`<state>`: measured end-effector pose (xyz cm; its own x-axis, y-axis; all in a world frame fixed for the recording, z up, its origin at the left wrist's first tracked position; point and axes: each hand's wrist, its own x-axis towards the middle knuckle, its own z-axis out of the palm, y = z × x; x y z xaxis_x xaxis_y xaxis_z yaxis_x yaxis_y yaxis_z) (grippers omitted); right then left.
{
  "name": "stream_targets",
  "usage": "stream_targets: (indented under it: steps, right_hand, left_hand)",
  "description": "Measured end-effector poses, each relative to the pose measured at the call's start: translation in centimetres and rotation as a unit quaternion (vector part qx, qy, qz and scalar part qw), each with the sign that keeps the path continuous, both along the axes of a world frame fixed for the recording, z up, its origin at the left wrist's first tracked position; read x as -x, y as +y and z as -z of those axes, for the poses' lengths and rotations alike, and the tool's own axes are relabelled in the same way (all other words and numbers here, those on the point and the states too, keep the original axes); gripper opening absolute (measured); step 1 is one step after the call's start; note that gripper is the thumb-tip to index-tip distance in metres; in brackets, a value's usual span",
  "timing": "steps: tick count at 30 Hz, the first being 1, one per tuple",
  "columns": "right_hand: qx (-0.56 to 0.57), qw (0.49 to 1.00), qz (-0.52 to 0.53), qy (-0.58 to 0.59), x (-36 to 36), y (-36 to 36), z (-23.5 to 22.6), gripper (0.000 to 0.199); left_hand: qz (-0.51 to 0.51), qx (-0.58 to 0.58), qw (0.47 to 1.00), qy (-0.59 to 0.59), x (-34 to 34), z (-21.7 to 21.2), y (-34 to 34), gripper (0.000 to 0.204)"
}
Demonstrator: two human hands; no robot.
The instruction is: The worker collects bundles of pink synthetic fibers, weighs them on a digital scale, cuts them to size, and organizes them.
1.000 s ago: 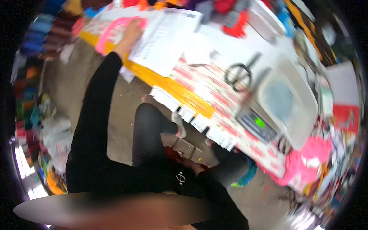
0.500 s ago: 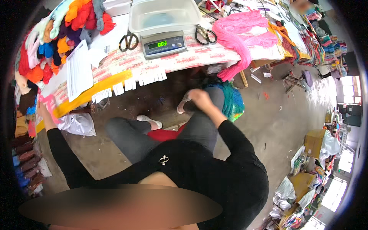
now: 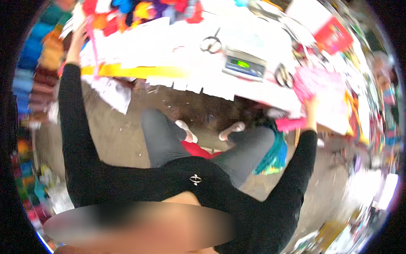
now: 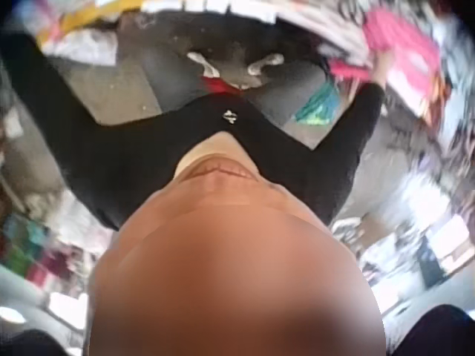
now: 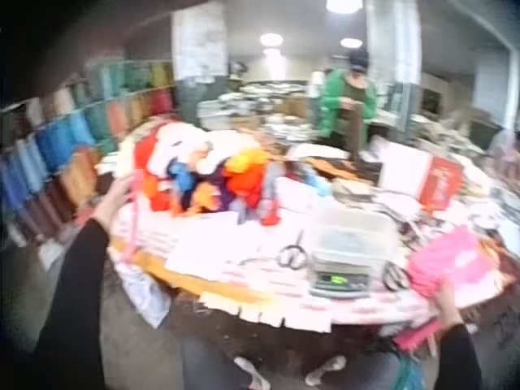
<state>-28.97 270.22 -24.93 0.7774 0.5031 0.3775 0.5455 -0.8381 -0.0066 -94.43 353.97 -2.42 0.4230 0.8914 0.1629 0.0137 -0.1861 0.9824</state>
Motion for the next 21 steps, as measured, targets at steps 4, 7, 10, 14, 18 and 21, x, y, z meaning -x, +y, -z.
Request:
stream_targets:
  steps: [4,7,10,14,18,21]
  right_hand:
    - [-0.045,0.994,-0.100,-0.030,2.2,8.3,1.7,0.064]
    - [0.022,0.995,-0.032,0.096,3.6,5.7,-1.3,0.052]
    - [-0.040,0.993,-0.053,0.100,1.9,4.5,-3.4,0.041]
    - [-0.366,0.838,-0.035,0.403,3.4,6.1,-4.2,0.034]
    - [-0.450,0.838,0.077,0.298,2.2,-0.8,-5.9,0.033]
    - [-0.588,0.570,0.026,0.573,8.0,-1.0,-5.1,0.043]
  left_hand:
    - [-0.076,-0.156,0.985,0.016,9.2,-7.2,5.0,0.036]
    - [-0.138,-0.234,0.962,0.040,4.6,0.8,3.6,0.032]
    - [-0.249,-0.259,0.933,-0.023,7.6,-2.6,5.2,0.028]
    - [-0.241,-0.304,0.922,0.010,14.6,-6.3,4.6,0.036]
    - [-0.155,-0.103,0.978,-0.094,8.1,-2.9,1.4,0.042]
    - [-0.113,-0.113,0.980,-0.118,8.5,-6.4,0.3,0.040]
